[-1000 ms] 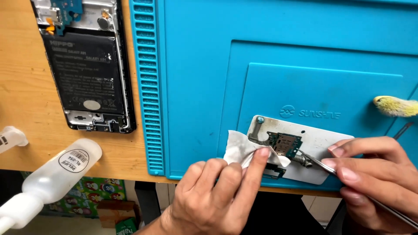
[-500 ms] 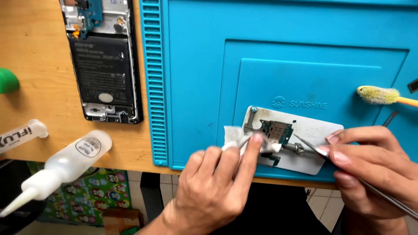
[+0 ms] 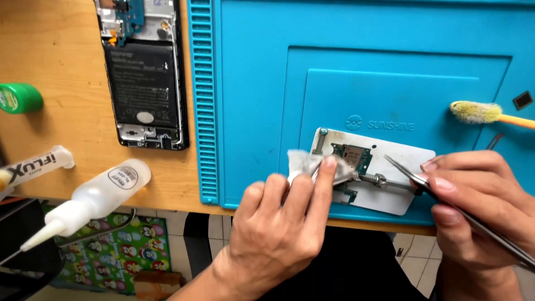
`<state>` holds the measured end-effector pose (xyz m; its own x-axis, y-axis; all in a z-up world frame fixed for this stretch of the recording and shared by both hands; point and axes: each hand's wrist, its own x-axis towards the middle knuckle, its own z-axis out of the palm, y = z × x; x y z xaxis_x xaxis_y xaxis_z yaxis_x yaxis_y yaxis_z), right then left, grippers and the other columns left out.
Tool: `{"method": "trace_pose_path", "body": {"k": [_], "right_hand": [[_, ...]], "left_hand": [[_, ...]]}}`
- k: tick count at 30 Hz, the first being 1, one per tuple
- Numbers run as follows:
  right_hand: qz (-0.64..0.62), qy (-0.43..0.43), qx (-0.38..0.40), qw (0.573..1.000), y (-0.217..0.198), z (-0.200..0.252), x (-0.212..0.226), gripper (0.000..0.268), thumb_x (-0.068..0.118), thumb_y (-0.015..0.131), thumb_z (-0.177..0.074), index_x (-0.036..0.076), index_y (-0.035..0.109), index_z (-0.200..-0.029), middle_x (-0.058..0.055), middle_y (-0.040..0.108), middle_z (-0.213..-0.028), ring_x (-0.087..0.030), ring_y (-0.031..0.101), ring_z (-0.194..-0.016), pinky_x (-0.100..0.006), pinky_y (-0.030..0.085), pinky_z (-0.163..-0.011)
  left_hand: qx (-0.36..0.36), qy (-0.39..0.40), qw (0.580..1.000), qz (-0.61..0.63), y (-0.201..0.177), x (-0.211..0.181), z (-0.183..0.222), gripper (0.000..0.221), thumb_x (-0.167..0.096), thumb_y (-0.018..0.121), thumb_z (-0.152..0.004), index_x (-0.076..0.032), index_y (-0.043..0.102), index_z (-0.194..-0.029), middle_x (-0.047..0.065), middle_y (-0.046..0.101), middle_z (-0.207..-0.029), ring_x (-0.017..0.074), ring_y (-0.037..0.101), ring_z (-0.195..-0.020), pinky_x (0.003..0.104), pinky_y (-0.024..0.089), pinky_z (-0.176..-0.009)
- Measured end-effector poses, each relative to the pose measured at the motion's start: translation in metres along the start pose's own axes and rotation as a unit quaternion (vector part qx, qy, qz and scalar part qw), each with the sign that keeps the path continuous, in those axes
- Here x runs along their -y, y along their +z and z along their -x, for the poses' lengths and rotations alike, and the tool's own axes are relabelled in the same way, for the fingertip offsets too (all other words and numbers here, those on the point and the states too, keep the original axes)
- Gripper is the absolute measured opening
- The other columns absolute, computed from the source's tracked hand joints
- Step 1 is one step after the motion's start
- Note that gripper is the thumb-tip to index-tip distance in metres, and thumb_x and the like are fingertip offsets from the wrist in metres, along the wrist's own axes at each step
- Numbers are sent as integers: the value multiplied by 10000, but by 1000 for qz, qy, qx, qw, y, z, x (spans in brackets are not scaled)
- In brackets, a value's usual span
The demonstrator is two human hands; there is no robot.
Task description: A technician repairs a mobile phone motherboard by using a heat gun and tweezers to work on components, then cleans the board with flux and a toothbrush.
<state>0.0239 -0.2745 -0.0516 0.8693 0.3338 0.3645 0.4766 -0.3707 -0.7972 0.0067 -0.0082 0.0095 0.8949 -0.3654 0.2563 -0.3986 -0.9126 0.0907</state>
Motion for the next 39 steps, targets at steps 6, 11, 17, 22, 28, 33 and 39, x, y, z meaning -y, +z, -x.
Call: {"method": "trace_pose_path", "body": {"k": [6,11,17,22,28,33,39], "right_hand": [[5,-8,-8,1000,-2,8,-4,240,139,549,-979,-76,603,-1071,-248,680,-1016,-460,703,-954,-455,605,-897],[5,-28,-10,1000,0,9,-6,239,129,540,-999,-89,593,-1080,-256,672,-989,-480,716,-933,-488,574,-892],[-7,-24,-8,1000,1,8,-2,251,143,544,-982,-92,600,-1048,-266,668,-985,-474,690,-926,-470,605,-864],[-9,-13,-15,1000,0,8,-2,256,146,541,-982,-87,598,-1070,-259,665,-1006,-460,678,-940,-469,623,-882],[-55,-52,-88,993,9,14,-19,346,319,420,-1139,7,494,-1270,-247,632,-1000,-424,724,-905,-478,566,-866],[103,-89,86,987,-22,-65,13,247,57,464,-1155,-123,592,-1265,-372,654,-1242,-499,666,-1132,-545,506,-1029],[509,-294,159,793,-12,-154,-26,220,184,756,-1154,232,711,-1364,-30,733,-1388,-260,683,-1168,-362,577,-970]], "left_hand": [[-4,-8,1000,-26,-3,-6,5,247,-97,573,-1077,-92,773,-1222,-18,513,-778,168,430,-656,315,296,-618],[-1,-22,999,-47,-4,-15,6,306,-45,513,-1063,-62,775,-1220,-22,473,-763,156,403,-653,309,279,-624],[-11,-34,998,-54,-2,-19,3,298,-62,520,-1062,-63,789,-1191,-15,509,-796,160,445,-672,308,298,-631],[-1,-22,999,-33,-3,-15,0,331,-70,479,-1072,-52,781,-1206,-12,474,-775,168,429,-675,317,298,-643],[-11,-31,999,-10,2,-14,6,277,-98,528,-1093,-28,767,-1213,16,593,-821,154,420,-671,313,293,-618],[13,-23,999,43,-23,-12,21,342,-105,419,-1079,-18,722,-1214,52,525,-846,235,475,-712,359,350,-665],[-70,-251,891,373,-33,14,86,232,-118,561,-1001,-35,703,-1164,91,663,-972,233,632,-861,354,487,-794]]}}
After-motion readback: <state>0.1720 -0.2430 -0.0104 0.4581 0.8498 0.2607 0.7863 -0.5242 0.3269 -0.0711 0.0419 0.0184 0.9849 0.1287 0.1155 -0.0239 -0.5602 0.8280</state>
